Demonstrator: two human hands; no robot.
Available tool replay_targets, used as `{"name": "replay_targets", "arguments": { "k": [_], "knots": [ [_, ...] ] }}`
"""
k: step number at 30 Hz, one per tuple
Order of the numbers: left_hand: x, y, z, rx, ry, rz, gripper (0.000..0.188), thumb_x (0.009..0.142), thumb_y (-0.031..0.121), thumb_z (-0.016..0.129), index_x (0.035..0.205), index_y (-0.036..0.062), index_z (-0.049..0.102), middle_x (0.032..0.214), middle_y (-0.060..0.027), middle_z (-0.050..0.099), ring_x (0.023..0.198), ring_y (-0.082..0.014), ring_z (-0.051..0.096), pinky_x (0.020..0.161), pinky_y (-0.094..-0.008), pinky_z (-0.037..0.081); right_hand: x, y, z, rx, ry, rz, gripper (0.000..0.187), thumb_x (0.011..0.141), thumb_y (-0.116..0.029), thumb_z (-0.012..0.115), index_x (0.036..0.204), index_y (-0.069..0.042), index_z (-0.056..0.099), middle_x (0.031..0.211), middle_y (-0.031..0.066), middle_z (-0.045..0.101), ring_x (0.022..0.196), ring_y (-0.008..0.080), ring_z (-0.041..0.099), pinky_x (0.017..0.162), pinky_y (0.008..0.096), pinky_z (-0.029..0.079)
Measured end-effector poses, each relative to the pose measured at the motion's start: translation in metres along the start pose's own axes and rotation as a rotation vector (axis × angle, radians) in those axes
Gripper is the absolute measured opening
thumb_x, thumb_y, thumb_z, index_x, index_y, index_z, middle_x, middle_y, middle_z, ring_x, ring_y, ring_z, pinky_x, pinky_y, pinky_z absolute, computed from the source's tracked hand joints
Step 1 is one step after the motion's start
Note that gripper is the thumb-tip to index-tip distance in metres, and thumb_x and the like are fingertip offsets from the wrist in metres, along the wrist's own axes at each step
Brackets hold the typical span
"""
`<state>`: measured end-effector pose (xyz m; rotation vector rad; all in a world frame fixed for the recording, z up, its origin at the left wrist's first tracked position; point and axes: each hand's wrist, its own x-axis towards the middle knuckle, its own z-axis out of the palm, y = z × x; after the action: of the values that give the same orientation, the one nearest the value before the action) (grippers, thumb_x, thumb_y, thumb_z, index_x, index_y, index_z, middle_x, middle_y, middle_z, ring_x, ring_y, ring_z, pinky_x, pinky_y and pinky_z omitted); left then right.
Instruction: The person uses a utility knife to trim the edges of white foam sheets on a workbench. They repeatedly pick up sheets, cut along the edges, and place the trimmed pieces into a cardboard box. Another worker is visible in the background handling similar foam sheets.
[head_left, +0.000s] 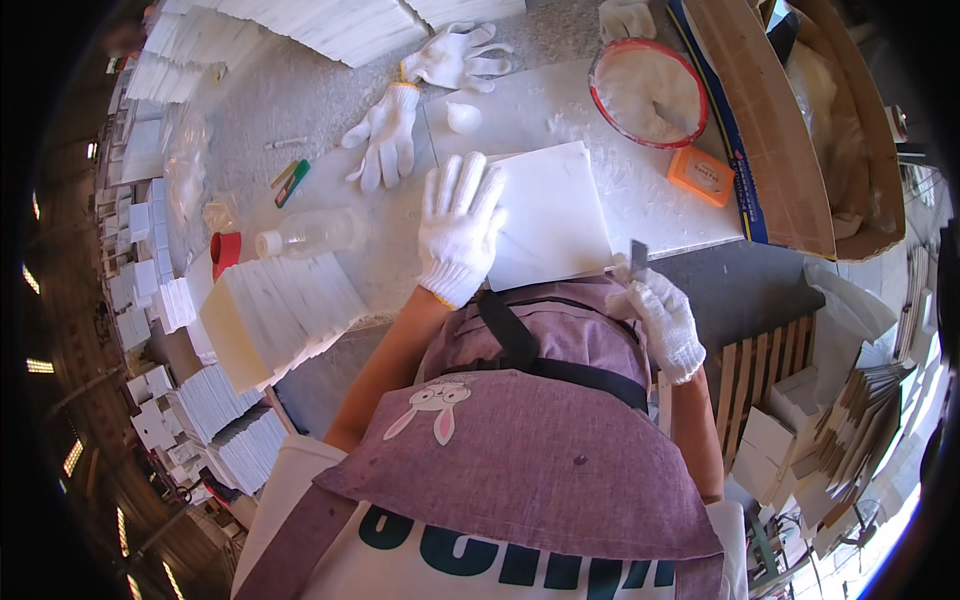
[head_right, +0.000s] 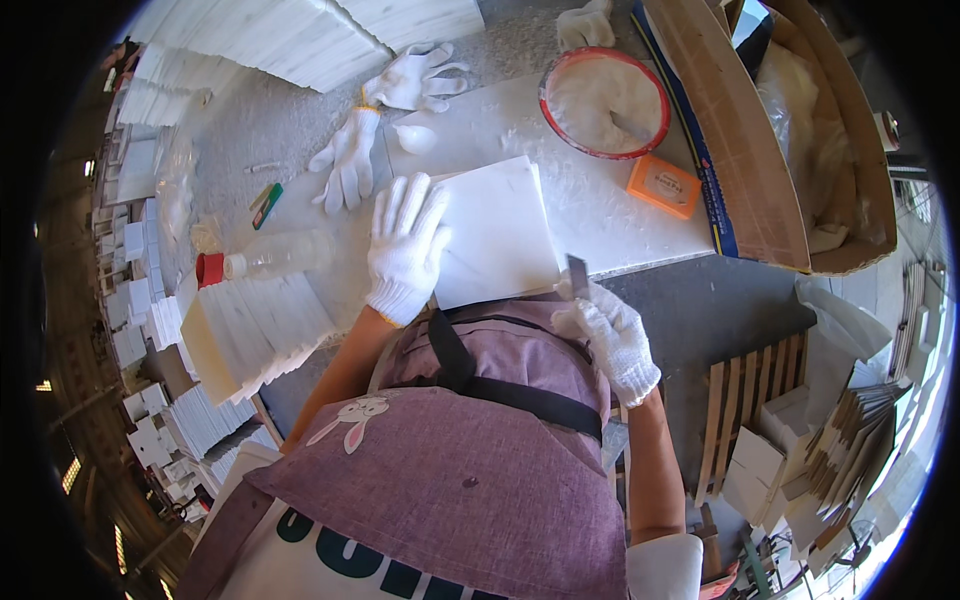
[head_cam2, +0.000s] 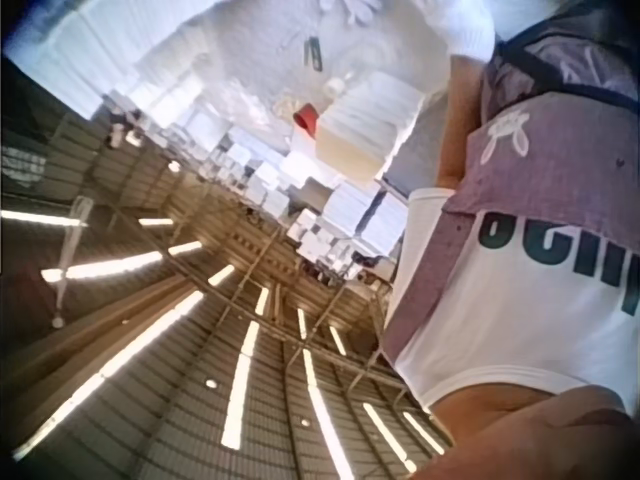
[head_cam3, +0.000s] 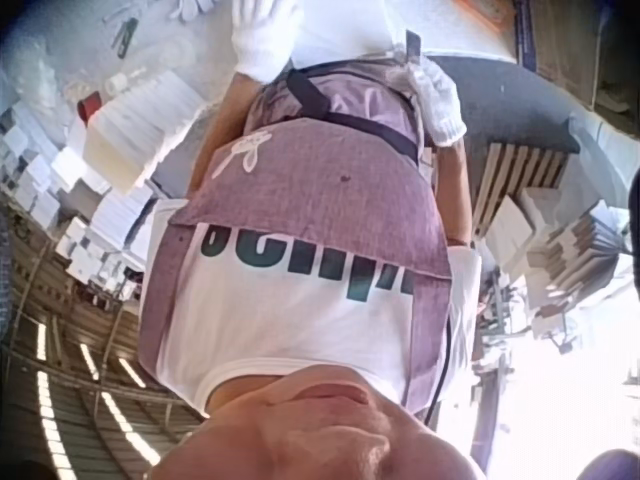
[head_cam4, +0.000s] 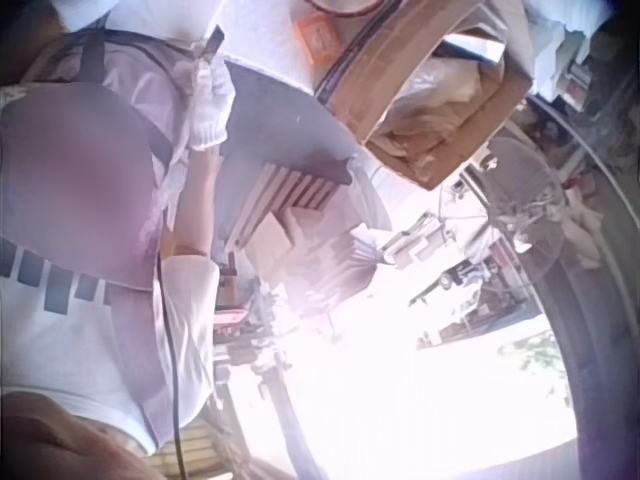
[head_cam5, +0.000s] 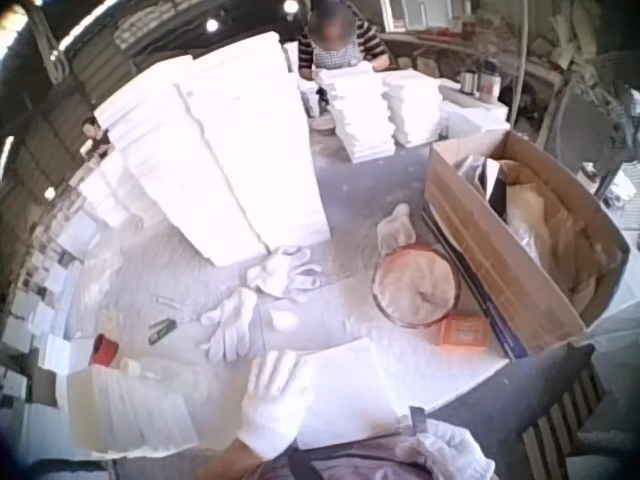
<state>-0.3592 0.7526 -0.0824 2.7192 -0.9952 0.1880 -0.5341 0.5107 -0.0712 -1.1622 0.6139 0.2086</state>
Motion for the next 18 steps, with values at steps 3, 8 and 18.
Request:
{"name": "replay_targets", "arguments": {
  "k": [3, 8, 18],
  "knots": [
    [-0.001, 0.037, -0.019, -0.095, -0.154, 0.153, 0.047, 0.091, 0.032, 0.065, 0.133, 0.0111, 0.060, 0.144, -0.0143, 0.051, 0.136, -0.0362, 0.043, 0.114, -0.0498, 0.032, 0.004, 0.006, -0.005, 0.086, 0.120, -0.041, 0.040, 0.103, -0.026, 0.055, 0.130, 0.004, 0.057, 0.092, 0.0047, 0.067, 0.079, 0.0106, 0.062, 0.077, 0.0265, 0.051],
    [-0.002, 0.058, -0.056, -1.142, -0.855, 0.085, 0.031, 0.091, 0.016, 0.068, 0.121, 0.0072, 0.068, 0.128, -0.0137, 0.064, 0.127, -0.0276, 0.055, 0.109, -0.0363, 0.041, 0.017, 0.016, -0.021, 0.198, 0.193, -0.074, 0.045, 0.103, -0.028, 0.055, 0.134, 0.005, 0.054, 0.087, -0.0008, 0.053, 0.073, 0.0077, 0.049, 0.068, 0.0241, 0.044],
    [-0.009, 0.003, -0.015, -0.135, 0.010, -0.234, 0.052, 0.090, 0.013, 0.065, 0.139, 0.0053, 0.051, 0.147, -0.0233, 0.042, 0.132, -0.0384, 0.047, 0.105, -0.0416, 0.042, 0.055, -0.026, 0.005, -0.140, 0.165, -0.161, 0.051, 0.097, -0.010, 0.056, 0.145, 0.001, 0.046, 0.084, 0.0020, 0.057, 0.073, 0.0090, 0.053, 0.069, 0.0246, 0.049]
  ]
}}
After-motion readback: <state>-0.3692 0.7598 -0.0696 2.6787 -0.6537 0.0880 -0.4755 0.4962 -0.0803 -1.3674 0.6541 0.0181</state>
